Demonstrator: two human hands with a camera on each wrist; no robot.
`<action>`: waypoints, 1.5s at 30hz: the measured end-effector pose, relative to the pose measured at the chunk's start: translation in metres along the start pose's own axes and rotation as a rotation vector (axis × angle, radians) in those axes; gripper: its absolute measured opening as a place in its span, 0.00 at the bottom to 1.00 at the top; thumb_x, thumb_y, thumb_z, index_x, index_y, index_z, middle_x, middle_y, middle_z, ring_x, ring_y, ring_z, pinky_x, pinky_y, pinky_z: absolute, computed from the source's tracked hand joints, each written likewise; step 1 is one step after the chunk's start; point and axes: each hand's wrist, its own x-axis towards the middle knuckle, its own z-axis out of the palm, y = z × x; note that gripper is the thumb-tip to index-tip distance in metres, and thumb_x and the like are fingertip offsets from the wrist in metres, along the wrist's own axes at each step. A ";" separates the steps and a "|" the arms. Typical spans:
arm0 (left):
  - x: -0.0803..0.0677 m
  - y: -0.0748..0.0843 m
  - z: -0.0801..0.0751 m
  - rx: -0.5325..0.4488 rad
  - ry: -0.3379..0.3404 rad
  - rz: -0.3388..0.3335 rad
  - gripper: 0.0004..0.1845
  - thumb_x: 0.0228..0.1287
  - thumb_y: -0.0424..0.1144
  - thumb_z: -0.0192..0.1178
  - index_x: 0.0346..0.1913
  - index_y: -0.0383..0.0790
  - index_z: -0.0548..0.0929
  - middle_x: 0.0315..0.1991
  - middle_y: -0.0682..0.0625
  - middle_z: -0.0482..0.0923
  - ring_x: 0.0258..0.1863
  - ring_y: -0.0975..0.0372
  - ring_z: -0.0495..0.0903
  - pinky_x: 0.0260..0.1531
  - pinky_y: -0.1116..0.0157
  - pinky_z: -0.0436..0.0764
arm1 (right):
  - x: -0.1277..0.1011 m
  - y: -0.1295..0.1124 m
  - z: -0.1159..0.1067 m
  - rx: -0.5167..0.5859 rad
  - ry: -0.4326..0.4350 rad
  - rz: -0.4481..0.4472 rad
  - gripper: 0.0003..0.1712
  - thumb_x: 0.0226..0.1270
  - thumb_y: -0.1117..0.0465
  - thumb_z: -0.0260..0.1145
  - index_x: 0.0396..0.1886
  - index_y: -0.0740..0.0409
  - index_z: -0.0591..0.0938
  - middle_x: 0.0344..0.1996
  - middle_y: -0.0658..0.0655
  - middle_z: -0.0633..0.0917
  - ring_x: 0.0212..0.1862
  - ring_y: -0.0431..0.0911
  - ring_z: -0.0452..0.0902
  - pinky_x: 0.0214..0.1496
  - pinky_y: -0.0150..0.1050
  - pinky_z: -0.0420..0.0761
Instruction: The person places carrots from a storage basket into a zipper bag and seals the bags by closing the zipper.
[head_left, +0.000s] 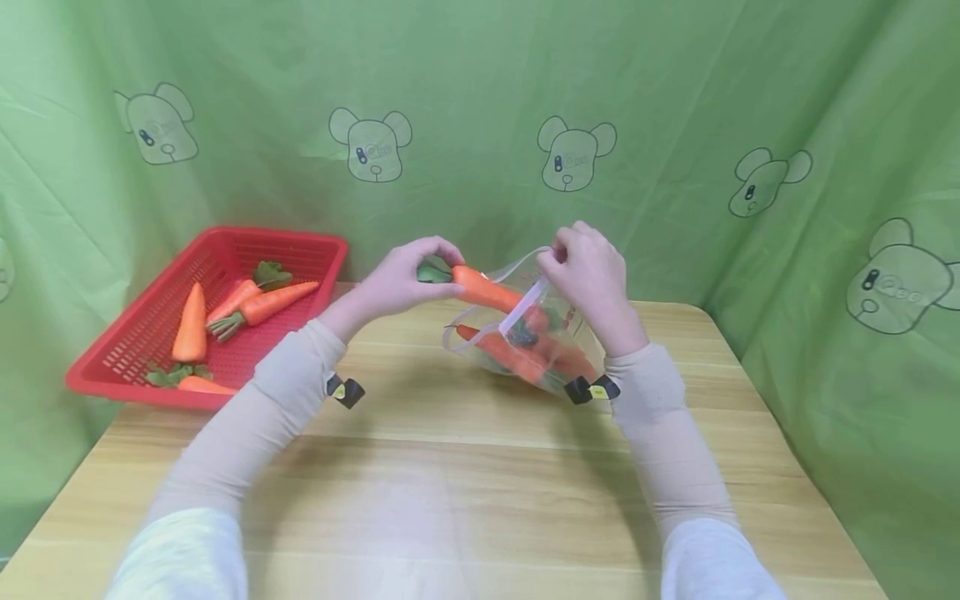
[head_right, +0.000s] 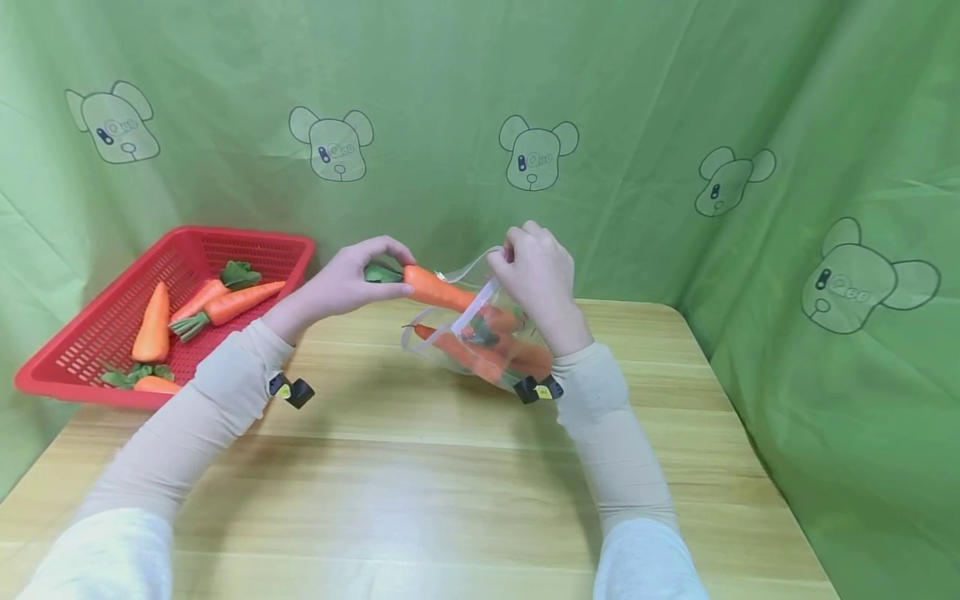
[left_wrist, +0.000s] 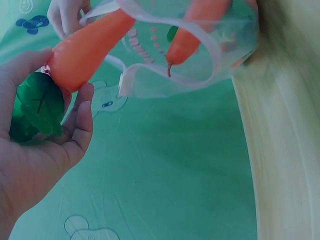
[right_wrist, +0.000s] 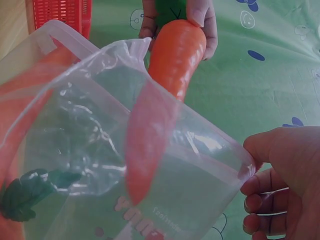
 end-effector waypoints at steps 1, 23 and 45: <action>0.001 0.000 0.002 0.002 -0.005 0.010 0.20 0.55 0.42 0.71 0.51 0.43 0.80 0.49 0.50 0.80 0.49 0.60 0.78 0.54 0.62 0.78 | 0.000 0.000 0.000 0.000 0.001 -0.002 0.08 0.57 0.59 0.56 0.22 0.58 0.74 0.27 0.56 0.73 0.32 0.51 0.67 0.30 0.42 0.68; 0.003 0.004 0.030 0.073 -0.087 -0.059 0.16 0.62 0.40 0.66 0.53 0.44 0.82 0.43 0.48 0.85 0.35 0.60 0.82 0.35 0.66 0.80 | 0.000 0.000 0.002 0.009 -0.015 0.002 0.09 0.57 0.60 0.55 0.22 0.58 0.74 0.27 0.57 0.73 0.32 0.50 0.67 0.29 0.41 0.67; -0.013 -0.001 0.001 0.045 -0.050 -0.118 0.21 0.64 0.37 0.63 0.59 0.39 0.77 0.58 0.44 0.79 0.54 0.52 0.82 0.55 0.56 0.80 | -0.001 0.009 0.000 0.013 0.055 -0.007 0.09 0.58 0.59 0.55 0.24 0.60 0.76 0.28 0.58 0.75 0.32 0.52 0.69 0.30 0.44 0.70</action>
